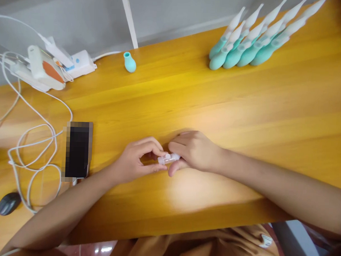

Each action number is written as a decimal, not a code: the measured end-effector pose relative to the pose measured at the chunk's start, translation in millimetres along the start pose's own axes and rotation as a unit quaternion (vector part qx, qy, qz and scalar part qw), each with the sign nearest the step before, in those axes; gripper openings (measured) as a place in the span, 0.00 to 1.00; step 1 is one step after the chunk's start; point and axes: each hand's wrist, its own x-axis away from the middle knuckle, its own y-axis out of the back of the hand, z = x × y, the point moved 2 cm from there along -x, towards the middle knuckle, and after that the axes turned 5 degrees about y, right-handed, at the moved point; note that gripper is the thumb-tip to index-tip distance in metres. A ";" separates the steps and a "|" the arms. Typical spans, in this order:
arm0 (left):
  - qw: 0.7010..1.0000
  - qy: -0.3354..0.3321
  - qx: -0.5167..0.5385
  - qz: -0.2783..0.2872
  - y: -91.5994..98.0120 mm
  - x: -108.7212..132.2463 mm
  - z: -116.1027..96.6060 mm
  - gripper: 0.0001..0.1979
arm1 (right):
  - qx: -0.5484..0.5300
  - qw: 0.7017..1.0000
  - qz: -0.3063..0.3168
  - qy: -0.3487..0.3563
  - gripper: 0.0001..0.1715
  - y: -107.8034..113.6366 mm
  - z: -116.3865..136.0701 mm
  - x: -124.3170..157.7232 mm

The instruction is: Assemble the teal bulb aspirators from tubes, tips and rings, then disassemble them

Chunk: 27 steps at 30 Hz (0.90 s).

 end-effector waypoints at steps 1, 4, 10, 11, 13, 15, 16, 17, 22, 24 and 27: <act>1.000 0.001 -0.004 -0.003 -0.3 0.0 -0.4 0.11 | 0.007 1.000 0.008 -0.001 0.37 -0.3 0.9 0.2; 1.000 0.004 -0.014 -0.013 -1.0 0.7 -1.3 0.12 | 0.030 0.999 0.018 0.003 0.40 -1.1 3.4 1.5; 0.999 -0.007 -0.037 -0.033 -0.8 2.3 -3.4 0.13 | 0.066 0.996 0.049 -0.041 0.26 -3.7 6.9 6.3; 0.999 -0.010 -0.038 -0.033 -0.8 2.5 -3.7 0.13 | 0.071 0.995 0.059 -0.049 0.22 -4.3 8.0 7.0; 0.999 -0.015 -0.040 -0.031 -1.1 3.0 -4.0 0.13 | 0.089 0.991 0.080 -0.061 0.15 -5.6 11.0 7.9; 0.999 -0.023 -0.040 -0.027 -2.1 3.7 -3.9 0.13 | 0.112 0.986 0.098 -0.073 0.12 -6.6 14.4 7.7; 0.998 -0.026 -0.041 -0.027 -2.8 4.2 -3.7 0.13 | 0.121 0.984 0.106 -0.081 0.11 -6.9 15.9 7.3; 0.998 -0.028 -0.043 -0.029 -3.5 4.6 -3.3 0.13 | 0.126 0.982 0.112 -0.089 0.10 -7.1 17.2 6.7; 0.997 -0.036 -0.049 -0.041 -6.2 5.2 -2.6 0.13 | 0.121 0.979 0.112 -0.121 0.08 -7.9 18.4 4.7; 0.997 -0.036 -0.050 -0.038 -6.7 4.8 -3.0 0.13 | 0.115 0.981 0.108 -0.115 0.09 -8.9 17.2 4.8; 0.998 -0.028 -0.043 -0.032 -6.8 4.6 -3.3 0.12 | 0.108 0.985 0.093 -0.099 0.13 -10.3 15.1 5.8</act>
